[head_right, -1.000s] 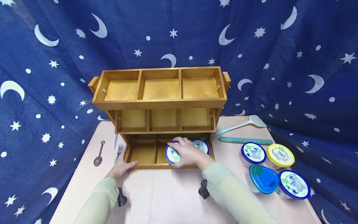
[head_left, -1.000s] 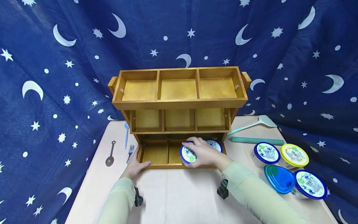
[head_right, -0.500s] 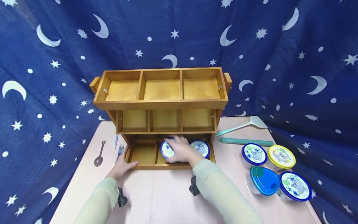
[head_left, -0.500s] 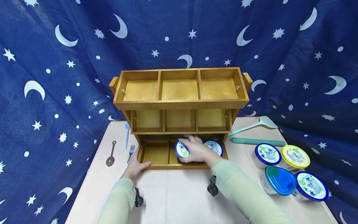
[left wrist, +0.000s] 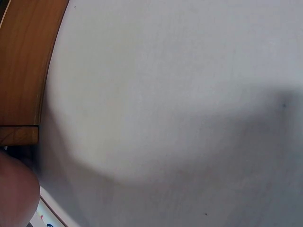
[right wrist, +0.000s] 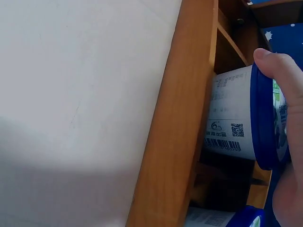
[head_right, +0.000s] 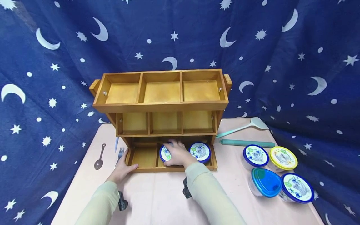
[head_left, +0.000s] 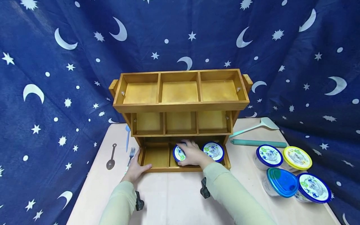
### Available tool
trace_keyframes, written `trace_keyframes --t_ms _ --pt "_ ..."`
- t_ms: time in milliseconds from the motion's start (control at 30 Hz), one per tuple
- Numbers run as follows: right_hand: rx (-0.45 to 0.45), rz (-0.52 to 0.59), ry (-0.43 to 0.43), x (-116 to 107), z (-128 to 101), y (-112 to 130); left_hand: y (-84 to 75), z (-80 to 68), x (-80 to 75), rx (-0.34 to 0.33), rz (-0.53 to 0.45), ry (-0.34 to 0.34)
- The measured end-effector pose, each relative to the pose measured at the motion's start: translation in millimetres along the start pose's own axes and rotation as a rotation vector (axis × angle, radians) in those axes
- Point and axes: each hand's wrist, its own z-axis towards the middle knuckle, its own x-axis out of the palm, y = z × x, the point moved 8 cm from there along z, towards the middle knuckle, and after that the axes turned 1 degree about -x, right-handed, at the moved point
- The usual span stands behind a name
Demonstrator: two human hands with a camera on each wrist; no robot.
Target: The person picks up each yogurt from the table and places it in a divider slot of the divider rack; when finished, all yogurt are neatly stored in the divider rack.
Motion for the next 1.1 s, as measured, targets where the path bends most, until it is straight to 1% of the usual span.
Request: trace_keyframes --t_ms 167,400,567,733,900,1100 --pt "0.020 0.001 0.039 5.2 0.8 -1.3 0.2 1.4 1.5 -0.011 0.001 0.003" --pt "0.028 0.038 0.050 8.5 -0.4 -2.7 -2.1 0.3 3.6 -0.009 -0.004 -0.004" --pt "0.009 -0.010 0.088 9.1 -0.1 -1.0 -0.1 -0.1 2.0 -0.028 0.010 -0.007" --pt "0.002 -0.031 0.112 3.8 -2.6 2.3 0.7 0.4 1.3 -0.027 0.014 -0.001" --pt "-0.008 -0.003 0.111 -3.9 -6.5 8.7 1.0 0.3 1.3 -0.020 0.017 0.001" --pt "-0.086 0.002 0.089 -14.0 -11.5 22.4 0.7 -0.4 1.3 -0.022 0.019 0.003"
